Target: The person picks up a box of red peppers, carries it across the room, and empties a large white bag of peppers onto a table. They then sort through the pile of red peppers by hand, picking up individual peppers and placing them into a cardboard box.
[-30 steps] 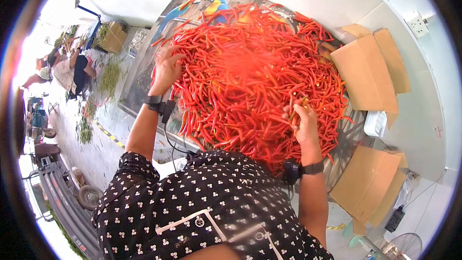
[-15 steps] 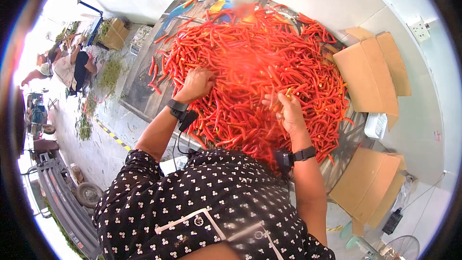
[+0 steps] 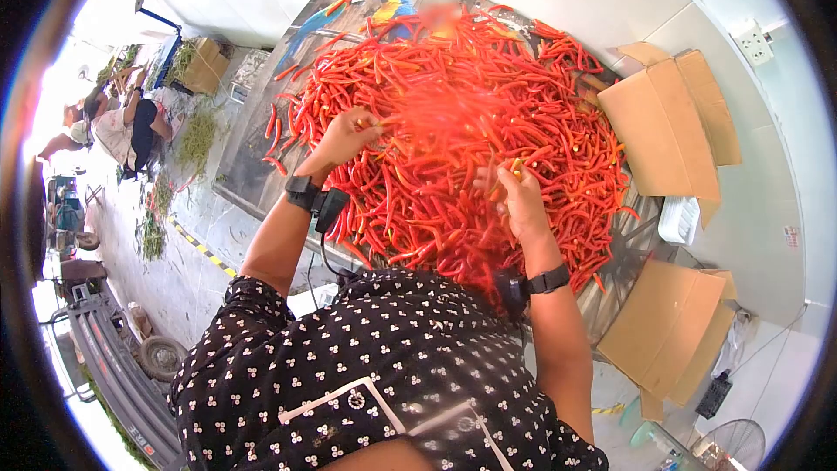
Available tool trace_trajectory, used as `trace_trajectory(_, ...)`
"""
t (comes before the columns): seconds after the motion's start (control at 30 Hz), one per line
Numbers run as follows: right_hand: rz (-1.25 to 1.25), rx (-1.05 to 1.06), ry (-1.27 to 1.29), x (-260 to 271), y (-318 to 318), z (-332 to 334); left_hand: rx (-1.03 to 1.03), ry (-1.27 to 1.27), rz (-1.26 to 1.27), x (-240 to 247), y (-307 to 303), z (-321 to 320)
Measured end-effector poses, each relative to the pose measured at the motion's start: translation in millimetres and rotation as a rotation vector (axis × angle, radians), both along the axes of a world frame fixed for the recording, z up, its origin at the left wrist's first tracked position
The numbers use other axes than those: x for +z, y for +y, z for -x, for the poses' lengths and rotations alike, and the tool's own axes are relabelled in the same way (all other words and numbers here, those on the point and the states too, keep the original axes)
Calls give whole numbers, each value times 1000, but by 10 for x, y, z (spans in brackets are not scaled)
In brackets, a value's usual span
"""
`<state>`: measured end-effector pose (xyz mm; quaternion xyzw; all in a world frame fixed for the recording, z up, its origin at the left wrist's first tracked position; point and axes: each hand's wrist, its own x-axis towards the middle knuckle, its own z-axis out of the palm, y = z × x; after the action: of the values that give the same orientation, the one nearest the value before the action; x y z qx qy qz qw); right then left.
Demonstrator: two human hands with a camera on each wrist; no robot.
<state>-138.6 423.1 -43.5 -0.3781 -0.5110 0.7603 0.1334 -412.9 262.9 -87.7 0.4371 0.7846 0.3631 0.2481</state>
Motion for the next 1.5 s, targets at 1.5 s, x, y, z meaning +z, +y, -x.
trace_trajectory(1.5, -2150, -649, -750, 1865, 3011, -842, -245, 118, -10, 383, 565, -1047)
